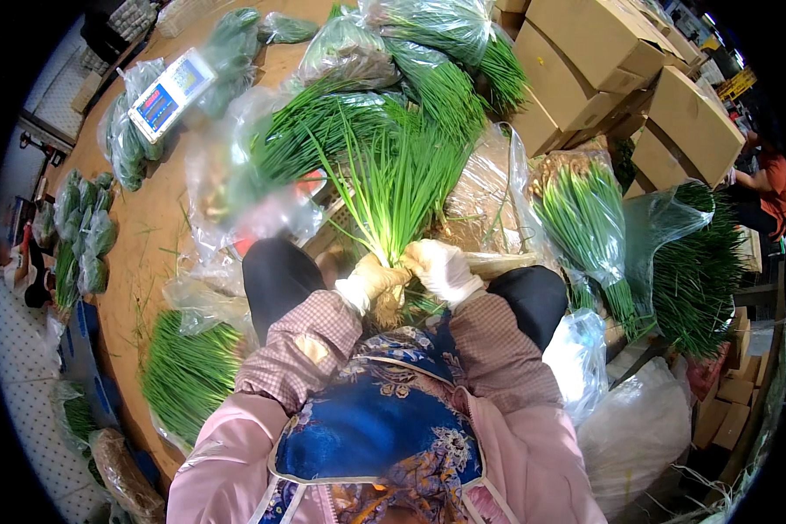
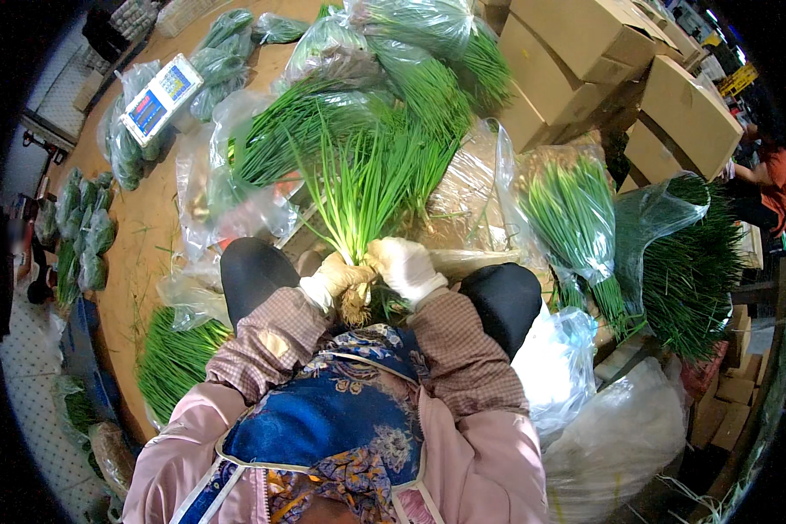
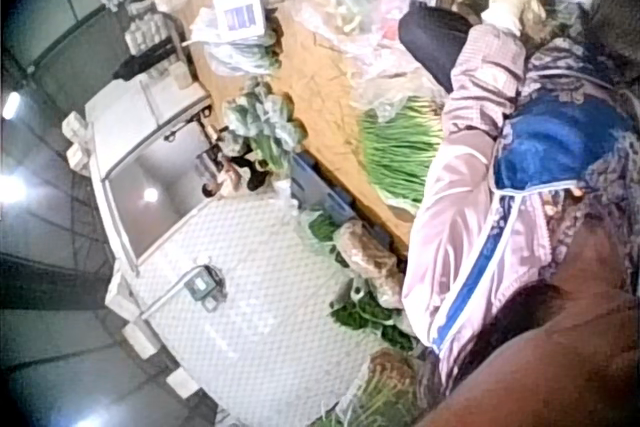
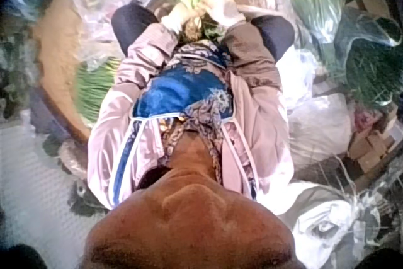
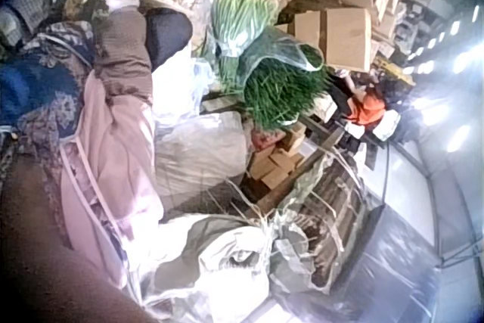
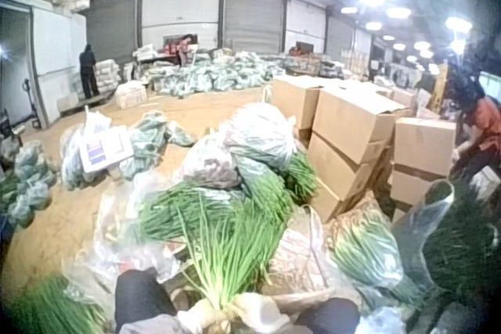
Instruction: The person sorts and bags bundles of green onions by hand while seated in a large warehouse. They pick up bunches from the floor, remove outer layers or debris, and place the bundles into clear plastic bags before moving them aside.
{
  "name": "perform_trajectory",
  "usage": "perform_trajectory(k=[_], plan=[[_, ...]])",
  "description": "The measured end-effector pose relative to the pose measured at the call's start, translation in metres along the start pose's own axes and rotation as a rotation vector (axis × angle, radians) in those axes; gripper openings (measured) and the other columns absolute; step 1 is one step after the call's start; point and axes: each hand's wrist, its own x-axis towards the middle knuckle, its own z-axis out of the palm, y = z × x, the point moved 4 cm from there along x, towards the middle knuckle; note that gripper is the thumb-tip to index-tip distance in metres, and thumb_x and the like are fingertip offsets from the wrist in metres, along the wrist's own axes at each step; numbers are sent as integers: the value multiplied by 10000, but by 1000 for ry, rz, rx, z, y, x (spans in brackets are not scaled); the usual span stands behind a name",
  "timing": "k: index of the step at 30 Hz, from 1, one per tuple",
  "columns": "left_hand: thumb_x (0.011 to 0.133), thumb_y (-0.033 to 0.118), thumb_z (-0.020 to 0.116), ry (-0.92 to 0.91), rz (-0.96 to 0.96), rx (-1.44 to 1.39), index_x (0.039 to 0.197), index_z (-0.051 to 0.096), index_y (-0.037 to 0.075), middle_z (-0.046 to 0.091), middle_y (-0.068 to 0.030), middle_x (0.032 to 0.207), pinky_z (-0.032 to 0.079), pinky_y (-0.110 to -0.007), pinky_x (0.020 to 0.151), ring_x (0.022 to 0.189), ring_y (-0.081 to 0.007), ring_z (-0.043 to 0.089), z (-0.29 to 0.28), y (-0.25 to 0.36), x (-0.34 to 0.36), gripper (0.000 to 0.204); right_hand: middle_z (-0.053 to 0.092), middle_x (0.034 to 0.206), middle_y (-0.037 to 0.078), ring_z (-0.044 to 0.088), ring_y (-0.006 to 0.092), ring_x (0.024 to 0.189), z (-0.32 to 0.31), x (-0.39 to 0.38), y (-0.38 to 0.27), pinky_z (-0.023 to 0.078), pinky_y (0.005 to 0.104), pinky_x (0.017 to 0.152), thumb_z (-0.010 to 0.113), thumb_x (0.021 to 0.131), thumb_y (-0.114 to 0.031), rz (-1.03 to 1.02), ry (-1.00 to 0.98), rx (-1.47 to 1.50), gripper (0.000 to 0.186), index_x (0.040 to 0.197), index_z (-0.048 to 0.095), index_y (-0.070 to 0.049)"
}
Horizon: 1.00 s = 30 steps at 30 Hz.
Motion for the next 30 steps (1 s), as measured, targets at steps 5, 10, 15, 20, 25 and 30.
perform_trajectory(k=[5, 10, 15, 20, 25, 30], plan=[[677, 128, 738, -18, -96, -22, 971, 605, -12, 642, -86, 812, 465, -264, 619, 693, -157, 586, -1, -2, 3, 351, 471, 544, 20, 498, 144, 463, -47, 20, 25, 475, 278, 418, 525, 876, -181, -101, -91, -509, 142, 780, 547, -79], [685, 39, 734, -44, -114, -87, 1048, 577, -1, 645, -72, 898, 484, -268, 687, 792, -145, 594, 0, 9, -4, 398, 638, 743, 67, 614, 211, 642, -58, 29, 17, 498, 304, 576, 594, 835, -319, 322, -280, 34, 229, 896, 616, -99], [698, 8, 693, -96, -9, -167, 1057, 552, -2, 618, -54, 895, 470, -267, 684, 775, -128, 563, 18, 31, -5, 385, 600, 680, 84, 604, 230, 619, -18, 17, 4, 491, 328, 540, 590, 783, -185, -77, -258, -23, 109, 826, 621, -90], [687, 35, 707, -34, -86, 18, 978, 575, -31, 627, -48, 829, 466, -266, 652, 732, -126, 565, 16, 34, 1, 326, 515, 523, 76, 540, 208, 472, -25, 26, -2, 487, 316, 446, 548, 784, -78, -261, -132, -26, 85, 702, 561, -59], [675, 24, 708, -33, -201, 59, 943, 573, -54, 640, -97, 775, 483, -263, 590, 655, -152, 593, 12, 28, 11, 310, 556, 673, 84, 570, 255, 598, -84, 32, 98, 465, 379, 510, 538, 768, -121, 301, -329, -516, 46, 747, 556, -84], [625, 213, 734, -71, -76, 229, 1083, 494, -47, 603, -114, 948, 453, -272, 740, 815, -166, 522, 17, 46, 14, 580, 540, 1115, 210, 547, 339, 1001, -161, 30, 101, 463, 402, 863, 616, 671, -34, 271, -80, -730, 543, 1190, 459, -37]])
